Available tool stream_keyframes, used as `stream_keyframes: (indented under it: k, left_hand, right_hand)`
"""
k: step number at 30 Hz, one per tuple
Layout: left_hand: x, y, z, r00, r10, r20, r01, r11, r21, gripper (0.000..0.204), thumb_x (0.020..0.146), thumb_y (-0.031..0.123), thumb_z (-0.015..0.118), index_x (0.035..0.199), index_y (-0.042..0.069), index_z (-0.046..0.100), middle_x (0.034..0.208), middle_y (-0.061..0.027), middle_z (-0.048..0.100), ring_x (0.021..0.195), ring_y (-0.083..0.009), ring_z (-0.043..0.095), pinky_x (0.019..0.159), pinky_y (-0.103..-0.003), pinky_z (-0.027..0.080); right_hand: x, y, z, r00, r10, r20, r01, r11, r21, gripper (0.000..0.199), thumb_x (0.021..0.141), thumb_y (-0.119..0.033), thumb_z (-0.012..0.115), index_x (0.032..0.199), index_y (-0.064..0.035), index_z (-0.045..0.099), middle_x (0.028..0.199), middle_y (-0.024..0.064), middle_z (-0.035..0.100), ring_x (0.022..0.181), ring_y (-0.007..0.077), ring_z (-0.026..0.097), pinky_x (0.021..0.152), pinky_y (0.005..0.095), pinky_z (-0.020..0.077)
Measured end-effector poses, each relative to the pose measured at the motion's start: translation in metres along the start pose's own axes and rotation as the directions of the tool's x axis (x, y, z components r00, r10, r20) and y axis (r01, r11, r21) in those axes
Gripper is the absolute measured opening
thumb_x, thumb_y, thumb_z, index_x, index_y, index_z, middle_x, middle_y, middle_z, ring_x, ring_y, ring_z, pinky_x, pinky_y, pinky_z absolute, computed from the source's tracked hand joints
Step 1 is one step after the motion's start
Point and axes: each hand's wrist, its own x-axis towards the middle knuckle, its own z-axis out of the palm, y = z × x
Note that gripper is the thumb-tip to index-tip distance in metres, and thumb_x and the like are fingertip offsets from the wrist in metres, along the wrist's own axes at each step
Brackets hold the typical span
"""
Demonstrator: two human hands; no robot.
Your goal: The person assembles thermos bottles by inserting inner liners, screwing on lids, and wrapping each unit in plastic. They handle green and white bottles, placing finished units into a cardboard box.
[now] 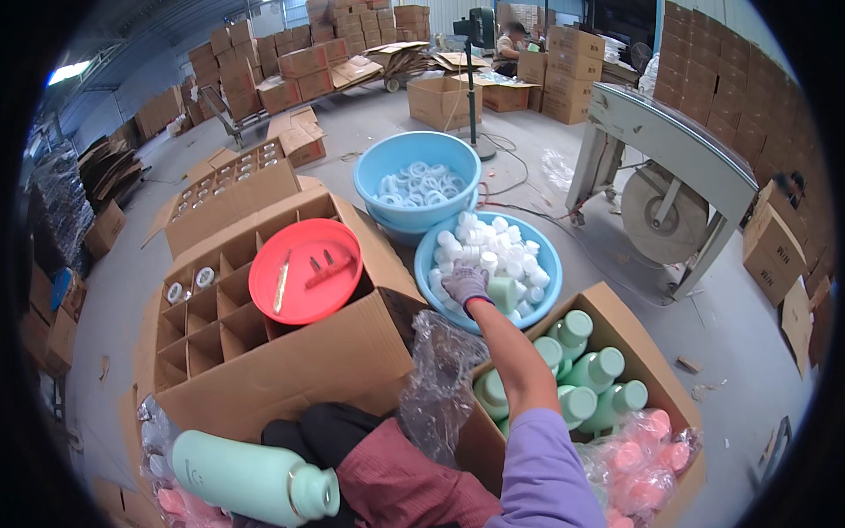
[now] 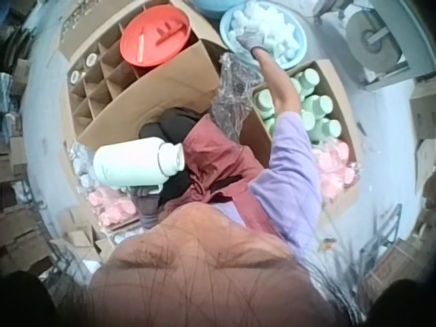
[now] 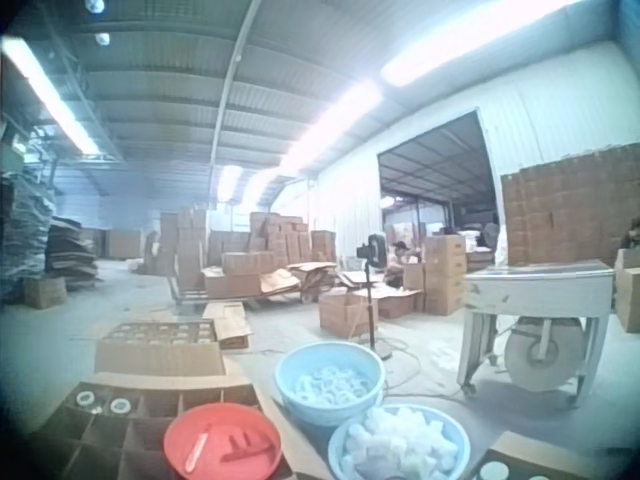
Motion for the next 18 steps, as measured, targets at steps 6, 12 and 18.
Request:
stream_keyframes:
  k: [6, 12, 18]
  left_hand:
    - [0.047, -0.051, 0.004, 0.930, -0.052, 0.365, 0.043, 0.999, 0.032, 0.024, 0.098, 0.014, 0.048, 0.074, 0.018, 0.048, 0.067, 0.0083, 0.041, 0.068, -0.0106, 0.044, 0.089, -0.035, 0.042]
    - [0.072, -0.062, 0.011, 0.914, 0.236, 0.331, -0.404, 0.617, 0.675, 0.025, 0.098, 0.014, 0.047, 0.074, 0.018, 0.049, 0.068, 0.0072, 0.042, 0.070, -0.0087, 0.047, 0.087, -0.034, 0.044]
    - [0.036, -0.103, 0.037, 0.934, -0.115, 0.337, 0.109, 0.993, 0.035, 0.024, 0.097, 0.013, 0.048, 0.073, 0.017, 0.047, 0.066, 0.0070, 0.045, 0.072, -0.0107, 0.051, 0.086, -0.035, 0.047]
  right_hand:
    - [0.008, 0.000, 0.028, 0.995, -0.096, -0.019, 0.095, 0.995, -0.022, 0.047, 0.087, -0.039, 0.065, 0.124, -0.0115, 0.054, 0.124, 0.0174, 0.063, 0.122, 0.0301, 0.057, 0.103, 0.0590, 0.0345]
    - [-0.148, -0.055, -0.080, 0.707, -0.371, -0.602, 0.691, 0.547, 0.474, 0.043, 0.080, -0.025, 0.079, 0.110, -0.0055, 0.056, 0.099, 0.0151, 0.060, 0.095, 0.0324, 0.062, 0.078, 0.0381, 0.0502]
    - [-0.300, -0.115, -0.123, 0.565, -0.619, -0.546, 0.815, 0.315, 0.486, 0.071, 0.072, -0.033, 0.085, 0.131, -0.0058, 0.056, 0.107, 0.0151, 0.050, 0.108, 0.0375, 0.052, 0.090, 0.0461, 0.0450]
